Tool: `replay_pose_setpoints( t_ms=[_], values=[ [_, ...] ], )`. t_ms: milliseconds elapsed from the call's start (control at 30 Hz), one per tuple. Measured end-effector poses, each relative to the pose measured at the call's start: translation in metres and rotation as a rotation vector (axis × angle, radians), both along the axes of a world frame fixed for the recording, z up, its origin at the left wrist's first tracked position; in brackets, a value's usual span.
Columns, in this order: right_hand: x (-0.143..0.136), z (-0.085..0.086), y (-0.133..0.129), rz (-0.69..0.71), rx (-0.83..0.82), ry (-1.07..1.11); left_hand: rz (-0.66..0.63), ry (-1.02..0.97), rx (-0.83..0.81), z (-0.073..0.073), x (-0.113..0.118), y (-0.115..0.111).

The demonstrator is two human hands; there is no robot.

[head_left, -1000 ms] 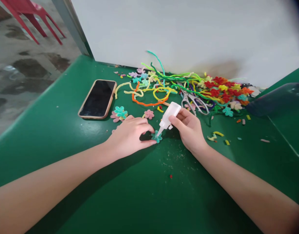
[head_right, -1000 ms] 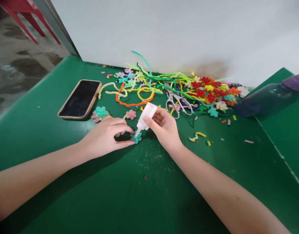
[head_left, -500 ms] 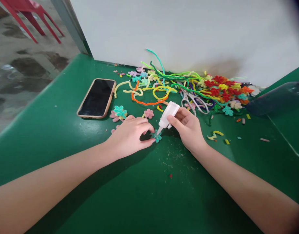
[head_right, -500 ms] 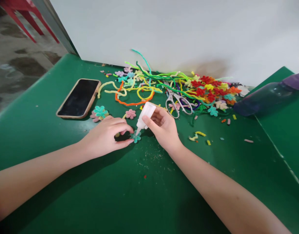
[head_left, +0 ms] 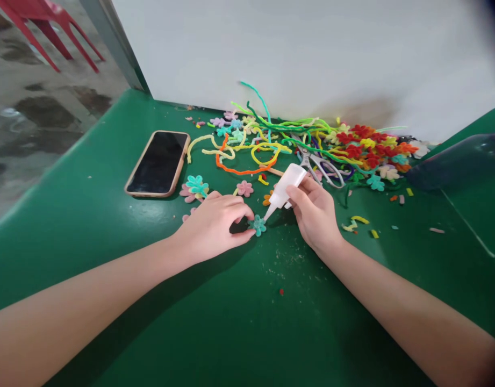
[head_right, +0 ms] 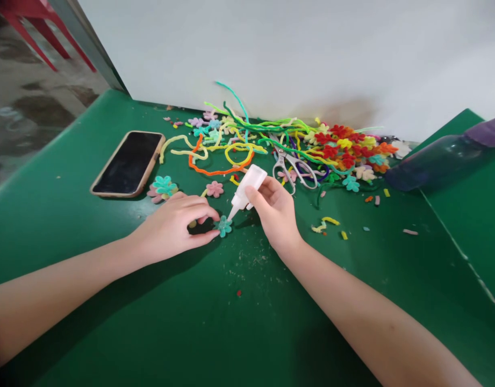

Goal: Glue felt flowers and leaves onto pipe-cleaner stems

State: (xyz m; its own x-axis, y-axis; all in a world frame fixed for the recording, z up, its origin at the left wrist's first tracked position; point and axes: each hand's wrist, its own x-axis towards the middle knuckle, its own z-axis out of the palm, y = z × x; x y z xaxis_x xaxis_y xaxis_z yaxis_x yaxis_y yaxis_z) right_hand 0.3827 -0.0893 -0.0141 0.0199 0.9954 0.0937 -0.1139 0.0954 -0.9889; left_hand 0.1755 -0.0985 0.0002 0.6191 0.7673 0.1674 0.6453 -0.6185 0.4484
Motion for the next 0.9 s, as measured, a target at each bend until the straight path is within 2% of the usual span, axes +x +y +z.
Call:
replay_pose_setpoints(
  t_ms=[167, 400, 567, 900],
  values=[
    [-0.0010, 0.0011, 0.0002, 0.015, -0.023, 0.059, -0.003, -0.007, 0.008, -0.0005, -0.0001, 0.0000],
    [-0.0024, 0.0051, -0.0038, 0.094, -0.001, -0.094, 0.003, -0.015, -0.004, 0.0003, 0.0004, -0.0004],
    [-0.0038, 0.0074, -0.0041, 0.053, -0.005, -0.151, -0.007, -0.014, -0.001, -0.0001, 0.0006, -0.0006],
    [-0.0010, -0.0006, -0.0021, -0.015, 0.019, -0.050, -0.005, -0.006, -0.017, -0.0001, 0.0001, -0.0004]
  ],
)
